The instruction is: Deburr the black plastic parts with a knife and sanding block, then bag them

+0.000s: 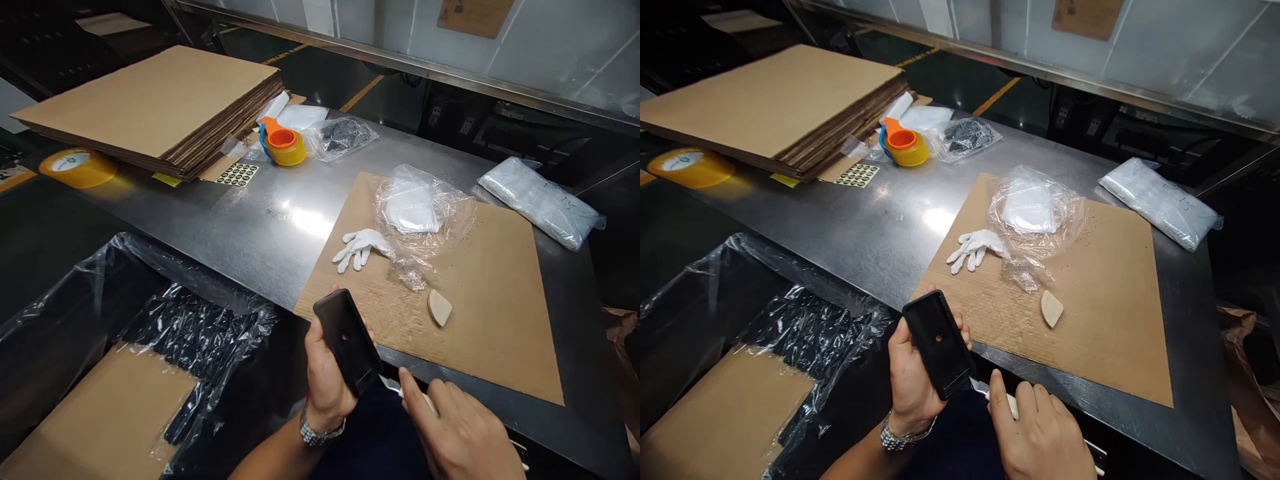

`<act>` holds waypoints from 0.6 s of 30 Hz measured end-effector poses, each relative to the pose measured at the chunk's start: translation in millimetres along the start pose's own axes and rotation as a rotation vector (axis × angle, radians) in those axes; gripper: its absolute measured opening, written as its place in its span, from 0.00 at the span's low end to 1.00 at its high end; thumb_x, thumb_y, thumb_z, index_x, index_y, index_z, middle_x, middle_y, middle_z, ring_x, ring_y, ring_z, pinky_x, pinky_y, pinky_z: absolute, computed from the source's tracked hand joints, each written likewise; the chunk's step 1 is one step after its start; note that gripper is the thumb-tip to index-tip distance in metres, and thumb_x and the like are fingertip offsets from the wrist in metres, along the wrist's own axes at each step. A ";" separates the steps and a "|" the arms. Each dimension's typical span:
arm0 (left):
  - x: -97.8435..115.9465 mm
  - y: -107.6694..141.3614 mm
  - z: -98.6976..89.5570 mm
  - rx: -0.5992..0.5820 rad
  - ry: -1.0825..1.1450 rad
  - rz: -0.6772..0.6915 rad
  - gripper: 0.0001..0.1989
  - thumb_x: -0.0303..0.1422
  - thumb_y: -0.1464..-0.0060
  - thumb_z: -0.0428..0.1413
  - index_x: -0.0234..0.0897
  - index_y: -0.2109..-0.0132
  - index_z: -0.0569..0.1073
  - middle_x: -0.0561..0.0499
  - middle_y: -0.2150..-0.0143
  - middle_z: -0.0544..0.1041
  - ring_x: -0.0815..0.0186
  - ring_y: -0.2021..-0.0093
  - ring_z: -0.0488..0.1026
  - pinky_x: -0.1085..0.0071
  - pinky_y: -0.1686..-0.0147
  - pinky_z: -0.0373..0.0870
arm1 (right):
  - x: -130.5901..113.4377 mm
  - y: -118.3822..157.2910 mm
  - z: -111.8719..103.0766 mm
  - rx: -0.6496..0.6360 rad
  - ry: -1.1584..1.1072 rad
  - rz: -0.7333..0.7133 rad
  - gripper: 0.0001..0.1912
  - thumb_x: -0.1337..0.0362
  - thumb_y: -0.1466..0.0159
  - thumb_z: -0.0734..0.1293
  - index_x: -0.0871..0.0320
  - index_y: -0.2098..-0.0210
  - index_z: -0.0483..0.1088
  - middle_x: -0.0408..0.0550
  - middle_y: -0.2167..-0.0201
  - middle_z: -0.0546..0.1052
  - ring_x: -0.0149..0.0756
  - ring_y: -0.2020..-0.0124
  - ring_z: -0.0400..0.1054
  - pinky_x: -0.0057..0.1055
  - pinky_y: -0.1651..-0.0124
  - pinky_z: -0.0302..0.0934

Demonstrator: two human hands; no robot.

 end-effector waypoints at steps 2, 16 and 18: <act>-0.1 0.5 -0.3 0.009 -0.012 -0.002 0.23 0.45 0.45 0.44 0.44 0.45 0.64 0.51 0.72 0.71 0.66 0.75 0.69 0.70 0.77 0.69 | 0.0 0.4 0.4 -0.004 0.009 0.003 0.15 0.70 0.35 0.55 0.62 0.52 0.67 0.41 0.81 0.64 0.28 0.81 0.60 0.28 0.76 0.50; -6.3 -0.3 0.0 0.000 -0.063 -0.091 0.24 0.44 0.45 0.45 0.43 0.42 0.60 0.51 0.73 0.70 0.68 0.76 0.68 0.74 0.78 0.67 | 4.6 -4.5 -6.1 0.084 -0.033 0.037 0.15 0.70 0.35 0.54 0.61 0.55 0.69 0.41 0.83 0.64 0.29 0.82 0.58 0.30 0.75 0.46; -8.6 -0.7 1.0 -0.013 -0.063 -0.122 0.25 0.44 0.45 0.45 0.42 0.42 0.60 0.52 0.74 0.69 0.68 0.77 0.68 0.74 0.78 0.67 | 7.3 -5.3 -8.7 0.118 -0.102 0.047 0.14 0.70 0.34 0.54 0.62 0.59 0.70 0.40 0.84 0.64 0.28 0.83 0.57 0.30 0.75 0.44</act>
Point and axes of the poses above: each hand's wrist, its own y-axis away from the middle knuckle, its own z-axis out of the palm, x = y × z, the point moved 8 cm from there along -y, towards the middle knuckle
